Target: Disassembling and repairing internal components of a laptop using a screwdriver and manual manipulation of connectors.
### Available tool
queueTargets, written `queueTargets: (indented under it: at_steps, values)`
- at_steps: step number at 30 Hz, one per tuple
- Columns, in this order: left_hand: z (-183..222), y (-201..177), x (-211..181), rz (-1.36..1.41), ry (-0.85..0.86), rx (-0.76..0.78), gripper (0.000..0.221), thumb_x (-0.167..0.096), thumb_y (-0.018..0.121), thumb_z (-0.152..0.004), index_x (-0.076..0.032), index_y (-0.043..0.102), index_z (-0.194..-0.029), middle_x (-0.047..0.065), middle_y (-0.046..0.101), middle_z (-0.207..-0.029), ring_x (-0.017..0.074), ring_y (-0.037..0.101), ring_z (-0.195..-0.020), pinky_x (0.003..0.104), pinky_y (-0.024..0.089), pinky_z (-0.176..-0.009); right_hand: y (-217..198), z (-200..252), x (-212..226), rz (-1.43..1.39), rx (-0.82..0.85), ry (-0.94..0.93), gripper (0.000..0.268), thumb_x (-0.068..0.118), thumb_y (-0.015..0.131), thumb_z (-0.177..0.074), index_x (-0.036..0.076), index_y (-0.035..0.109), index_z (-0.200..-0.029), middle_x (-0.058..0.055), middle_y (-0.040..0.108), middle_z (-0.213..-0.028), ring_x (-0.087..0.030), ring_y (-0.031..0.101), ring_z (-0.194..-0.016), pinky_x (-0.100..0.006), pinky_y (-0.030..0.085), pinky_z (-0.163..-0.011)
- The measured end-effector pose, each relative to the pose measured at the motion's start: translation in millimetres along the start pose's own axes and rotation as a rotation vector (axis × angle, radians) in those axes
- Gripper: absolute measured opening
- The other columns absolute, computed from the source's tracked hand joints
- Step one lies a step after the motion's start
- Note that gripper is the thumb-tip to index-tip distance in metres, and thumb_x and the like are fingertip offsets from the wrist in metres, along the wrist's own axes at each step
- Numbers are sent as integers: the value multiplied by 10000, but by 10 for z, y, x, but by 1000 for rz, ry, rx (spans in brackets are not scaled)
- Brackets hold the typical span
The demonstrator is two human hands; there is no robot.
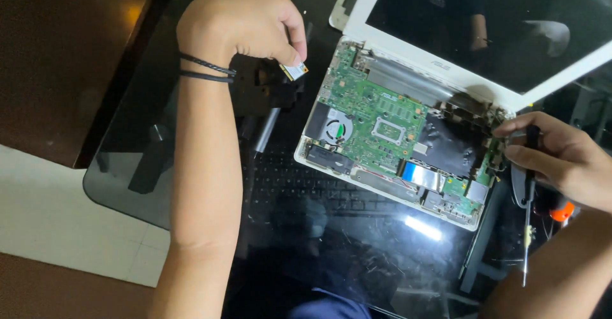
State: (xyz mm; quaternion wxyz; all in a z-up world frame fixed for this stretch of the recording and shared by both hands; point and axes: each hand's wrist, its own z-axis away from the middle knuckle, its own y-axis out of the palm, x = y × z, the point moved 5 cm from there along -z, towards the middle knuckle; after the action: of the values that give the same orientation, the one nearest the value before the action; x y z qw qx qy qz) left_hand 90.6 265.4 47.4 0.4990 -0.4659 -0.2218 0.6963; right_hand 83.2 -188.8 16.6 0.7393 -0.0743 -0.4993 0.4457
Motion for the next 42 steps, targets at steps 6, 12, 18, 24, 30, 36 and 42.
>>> queueTargets:
  at_steps: [6,12,18,24,30,36,42]
  values:
    - [-30,14,55,-7,-100,92,147,-214,749,-805,-247,844,-912,20,670,-682,181,518,-550,334,397,-534,13,27,10,67,-47,17,311,7,600,-993,-32,658,-1296,-195,546,-594,-283,476,-435,-383,367,-437]
    - [-76,85,-25,27,-71,103,149,-174,716,-842,-202,838,-923,53,671,-701,166,505,-518,286,374,-503,18,5,-39,18,-52,-10,288,-13,596,-992,-49,659,-1270,-165,513,-599,-255,473,-474,-353,363,-458]
    - [-102,108,-51,-47,-160,136,123,-157,691,-859,-164,787,-782,23,703,-683,192,580,-599,351,429,-580,27,-5,-19,69,-72,25,328,6,606,-991,-27,655,-1313,-184,540,-577,-271,482,-428,-351,347,-417]
    - [-166,110,25,-98,-219,87,89,-129,737,-807,-165,818,-796,53,685,-615,226,615,-562,369,493,-587,18,7,-37,9,-72,24,302,10,619,-986,-18,658,-1285,-142,484,-563,-234,458,-446,-320,348,-425]
    - [-217,173,39,-173,-179,14,175,-16,708,-729,-132,833,-767,110,683,-605,293,628,-524,400,518,-545,52,-8,110,55,0,54,319,42,589,-1001,-3,630,-1314,-159,517,-540,-218,385,-412,-319,282,-382]
    - [-309,209,83,-150,-182,0,127,-253,844,-821,-197,847,-935,119,756,-981,376,708,-786,509,589,-679,57,-14,186,89,-5,-16,345,41,592,-993,-3,609,-1335,-120,556,-607,-191,393,-401,-304,284,-373]
    - [-287,205,-58,-38,-17,-125,162,-350,783,-894,-193,761,-865,5,730,-876,255,664,-730,453,496,-630,47,81,317,-69,-261,-306,351,-50,481,-1116,-37,426,-1463,-159,516,-802,-162,395,-532,-260,323,-467]
